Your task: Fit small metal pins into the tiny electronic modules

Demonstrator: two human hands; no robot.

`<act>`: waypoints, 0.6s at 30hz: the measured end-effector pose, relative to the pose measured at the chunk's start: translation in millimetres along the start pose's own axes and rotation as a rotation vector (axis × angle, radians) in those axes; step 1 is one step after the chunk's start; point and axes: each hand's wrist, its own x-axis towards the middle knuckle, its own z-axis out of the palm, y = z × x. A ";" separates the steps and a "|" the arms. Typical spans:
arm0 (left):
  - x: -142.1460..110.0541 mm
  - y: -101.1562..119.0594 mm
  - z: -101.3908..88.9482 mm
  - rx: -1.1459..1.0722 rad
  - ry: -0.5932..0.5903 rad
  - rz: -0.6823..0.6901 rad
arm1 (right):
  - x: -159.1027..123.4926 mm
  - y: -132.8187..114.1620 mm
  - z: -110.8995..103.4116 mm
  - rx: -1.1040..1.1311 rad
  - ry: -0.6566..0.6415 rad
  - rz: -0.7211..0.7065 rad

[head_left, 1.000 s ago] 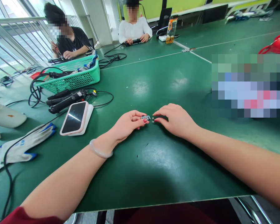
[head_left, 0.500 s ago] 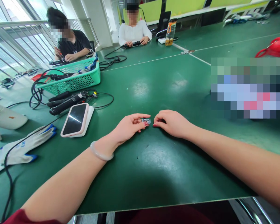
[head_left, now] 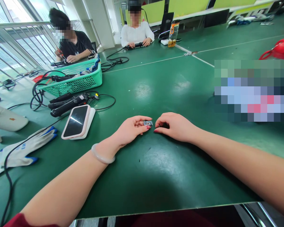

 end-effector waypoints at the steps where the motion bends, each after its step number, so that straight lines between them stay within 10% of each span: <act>1: 0.0 -0.4 0.2 0.006 0.000 0.002 | -1.0 0.1 -0.8 -0.007 -0.006 -0.017; 18: 1.2 -4.4 4.6 0.041 0.006 0.002 | -1.7 -2.8 -5.7 -0.210 0.171 0.045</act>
